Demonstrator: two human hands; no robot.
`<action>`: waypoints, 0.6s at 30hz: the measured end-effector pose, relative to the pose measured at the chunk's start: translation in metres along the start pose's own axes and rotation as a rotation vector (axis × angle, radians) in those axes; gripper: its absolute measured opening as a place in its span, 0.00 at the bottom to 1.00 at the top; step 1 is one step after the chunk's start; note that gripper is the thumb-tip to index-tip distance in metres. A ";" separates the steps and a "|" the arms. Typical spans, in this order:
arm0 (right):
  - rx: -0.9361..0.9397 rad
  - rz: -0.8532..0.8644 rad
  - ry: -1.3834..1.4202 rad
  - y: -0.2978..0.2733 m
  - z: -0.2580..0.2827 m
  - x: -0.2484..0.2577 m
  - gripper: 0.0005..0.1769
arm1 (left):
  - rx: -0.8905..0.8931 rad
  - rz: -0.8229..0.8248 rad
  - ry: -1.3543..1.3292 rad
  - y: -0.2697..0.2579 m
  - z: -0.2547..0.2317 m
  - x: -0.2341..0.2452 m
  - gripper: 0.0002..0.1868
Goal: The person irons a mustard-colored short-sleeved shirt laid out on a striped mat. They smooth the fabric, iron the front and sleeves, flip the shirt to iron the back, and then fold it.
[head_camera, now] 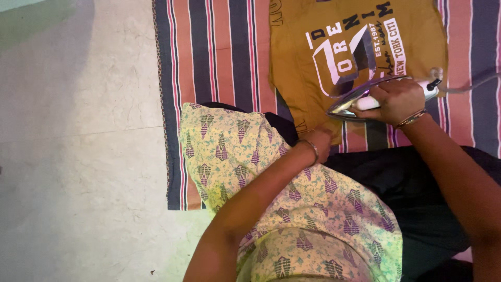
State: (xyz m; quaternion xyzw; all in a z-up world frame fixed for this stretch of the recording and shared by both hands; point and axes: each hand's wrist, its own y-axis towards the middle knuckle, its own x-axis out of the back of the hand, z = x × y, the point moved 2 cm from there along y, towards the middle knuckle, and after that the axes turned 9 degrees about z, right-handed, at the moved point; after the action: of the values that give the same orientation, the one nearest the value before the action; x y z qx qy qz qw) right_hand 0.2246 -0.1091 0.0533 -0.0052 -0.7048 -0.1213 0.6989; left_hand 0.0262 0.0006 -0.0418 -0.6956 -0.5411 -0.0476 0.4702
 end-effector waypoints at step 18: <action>-0.217 -0.026 -0.090 0.026 0.040 0.001 0.32 | 0.169 -0.920 -1.177 0.077 0.143 0.005 0.13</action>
State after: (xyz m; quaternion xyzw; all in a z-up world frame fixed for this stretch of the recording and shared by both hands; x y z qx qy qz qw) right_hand 0.1895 -0.0772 0.0589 -0.0769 -0.7184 -0.2055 0.6601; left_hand 0.0264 0.1070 -0.1650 -0.2714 -0.9411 0.1818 0.0877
